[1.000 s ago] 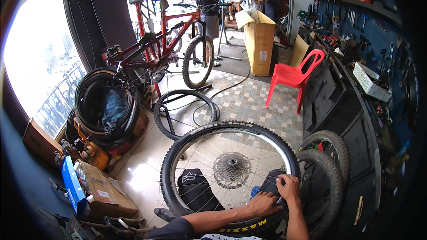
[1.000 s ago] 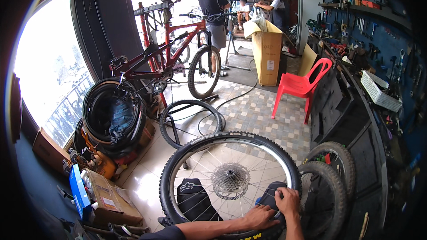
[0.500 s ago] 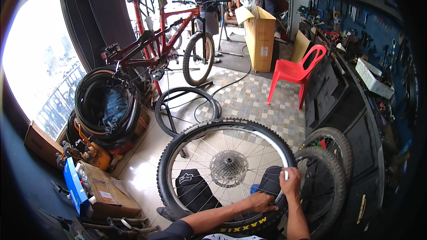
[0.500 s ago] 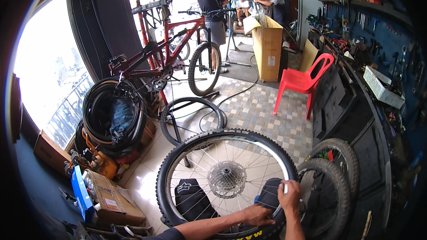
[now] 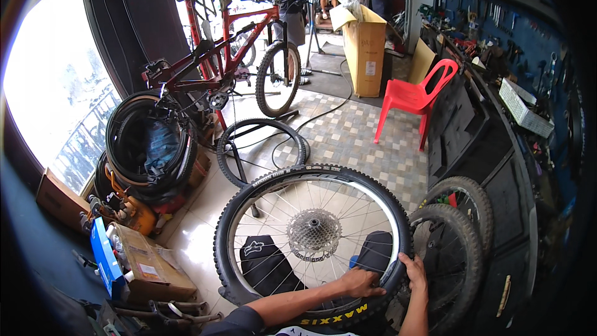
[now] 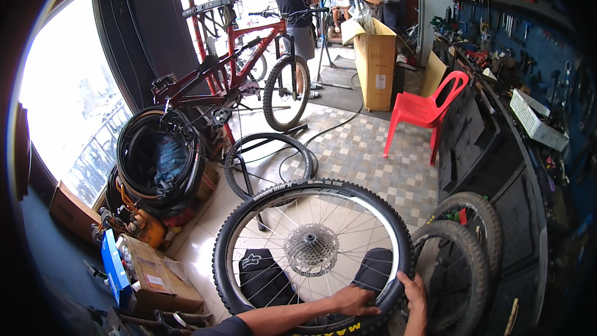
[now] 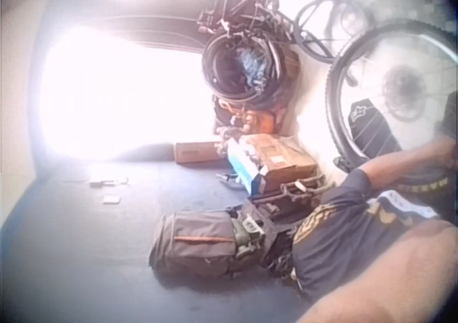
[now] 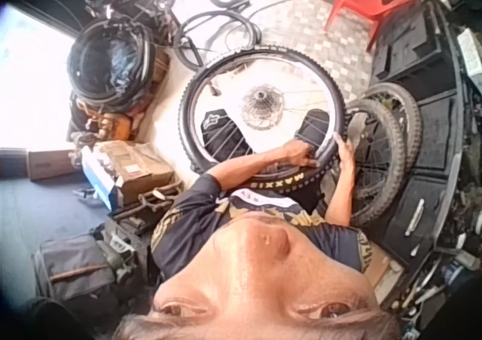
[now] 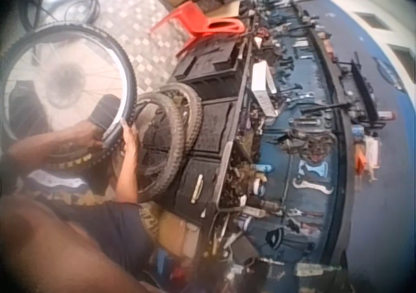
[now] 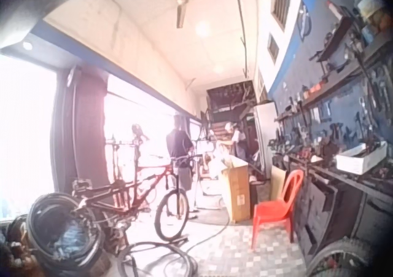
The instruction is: The person removes a bicycle tire from a rim, then installs a new tire and inner tube onto the rim. They seat the tire bead by hand and adjust the tube inside the tire.
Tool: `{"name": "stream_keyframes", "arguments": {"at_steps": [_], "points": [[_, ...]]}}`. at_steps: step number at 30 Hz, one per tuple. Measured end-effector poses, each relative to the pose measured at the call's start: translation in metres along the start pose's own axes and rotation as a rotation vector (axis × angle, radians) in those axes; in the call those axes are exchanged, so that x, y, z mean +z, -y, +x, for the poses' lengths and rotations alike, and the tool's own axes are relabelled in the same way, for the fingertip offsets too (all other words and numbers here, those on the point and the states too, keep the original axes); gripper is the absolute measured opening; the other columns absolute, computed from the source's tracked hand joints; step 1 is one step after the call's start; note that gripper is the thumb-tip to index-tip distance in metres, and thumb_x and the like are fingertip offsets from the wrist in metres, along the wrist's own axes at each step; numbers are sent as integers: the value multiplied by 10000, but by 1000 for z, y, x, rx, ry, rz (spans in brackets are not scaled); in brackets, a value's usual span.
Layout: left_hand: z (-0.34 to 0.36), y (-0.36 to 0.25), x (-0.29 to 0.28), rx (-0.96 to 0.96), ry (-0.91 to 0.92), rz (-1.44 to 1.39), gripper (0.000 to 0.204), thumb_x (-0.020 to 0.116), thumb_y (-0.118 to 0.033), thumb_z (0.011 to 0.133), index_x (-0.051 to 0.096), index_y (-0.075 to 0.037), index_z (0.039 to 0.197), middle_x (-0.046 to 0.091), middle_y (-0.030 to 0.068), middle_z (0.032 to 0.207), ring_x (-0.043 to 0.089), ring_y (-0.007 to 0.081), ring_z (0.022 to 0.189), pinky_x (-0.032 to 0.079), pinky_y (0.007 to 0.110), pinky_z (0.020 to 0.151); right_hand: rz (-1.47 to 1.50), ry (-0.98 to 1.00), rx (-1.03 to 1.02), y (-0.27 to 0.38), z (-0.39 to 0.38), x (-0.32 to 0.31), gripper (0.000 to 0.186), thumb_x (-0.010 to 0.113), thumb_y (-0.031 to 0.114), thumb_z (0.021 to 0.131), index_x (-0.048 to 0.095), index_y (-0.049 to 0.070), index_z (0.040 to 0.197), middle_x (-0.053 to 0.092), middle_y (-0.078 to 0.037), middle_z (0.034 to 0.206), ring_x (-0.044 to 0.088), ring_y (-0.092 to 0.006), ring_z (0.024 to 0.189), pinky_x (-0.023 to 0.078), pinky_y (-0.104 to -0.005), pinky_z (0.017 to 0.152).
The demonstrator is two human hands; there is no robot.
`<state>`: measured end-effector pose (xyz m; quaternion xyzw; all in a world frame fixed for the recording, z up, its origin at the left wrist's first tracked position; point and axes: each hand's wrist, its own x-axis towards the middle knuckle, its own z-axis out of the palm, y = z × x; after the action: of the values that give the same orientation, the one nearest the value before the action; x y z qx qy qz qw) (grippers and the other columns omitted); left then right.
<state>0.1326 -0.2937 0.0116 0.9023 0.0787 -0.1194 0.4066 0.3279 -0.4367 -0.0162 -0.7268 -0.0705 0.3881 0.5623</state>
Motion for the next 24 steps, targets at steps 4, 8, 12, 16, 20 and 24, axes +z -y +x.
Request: {"name": "stream_keyframes", "arguments": {"at_steps": [4,8,12,16,20,24], "points": [[-2,-3,-9,-35,17,-35,701,604,-702,931,738,-17,993,745,252,951,722,446,968,537,527,889,64,39,-17,-5,6,0,524,799,302,890,657,11,1302,729,-117,1080,695,-216,898,556,-365,832],[-3,-6,-12,-50,2,-45,698,617,-696,930,735,-11,994,743,253,938,726,447,959,546,528,865,87,64,6,-17,15,-3,502,791,292,902,663,16,1302,734,-106,1106,700,-214,916,558,-362,845],[-2,-7,-13,-69,21,-41,710,621,-702,925,732,-4,992,741,259,922,728,450,941,549,526,859,184,122,18,-30,24,-5,486,787,287,916,664,16,1301,736,-94,1118,703,-214,940,560,-355,861],[1,-6,-9,-73,3,-23,719,621,-708,920,734,1,950,737,263,890,732,449,921,551,529,845,213,109,17,-42,28,-6,473,788,287,924,669,20,1296,736,-85,1112,705,-213,949,560,-351,868],[4,-4,-4,-82,5,21,732,606,-723,922,725,-1,923,733,255,875,731,443,918,551,530,835,248,137,7,-45,26,-5,458,793,294,921,685,25,1276,737,-82,1104,707,-214,951,561,-350,867],[4,-3,-4,-77,27,10,749,588,-751,922,707,-12,954,727,242,881,724,435,923,546,525,831,223,106,15,-38,20,-4,465,794,316,904,700,20,1250,733,-77,1080,700,-208,920,553,-343,847]]}}
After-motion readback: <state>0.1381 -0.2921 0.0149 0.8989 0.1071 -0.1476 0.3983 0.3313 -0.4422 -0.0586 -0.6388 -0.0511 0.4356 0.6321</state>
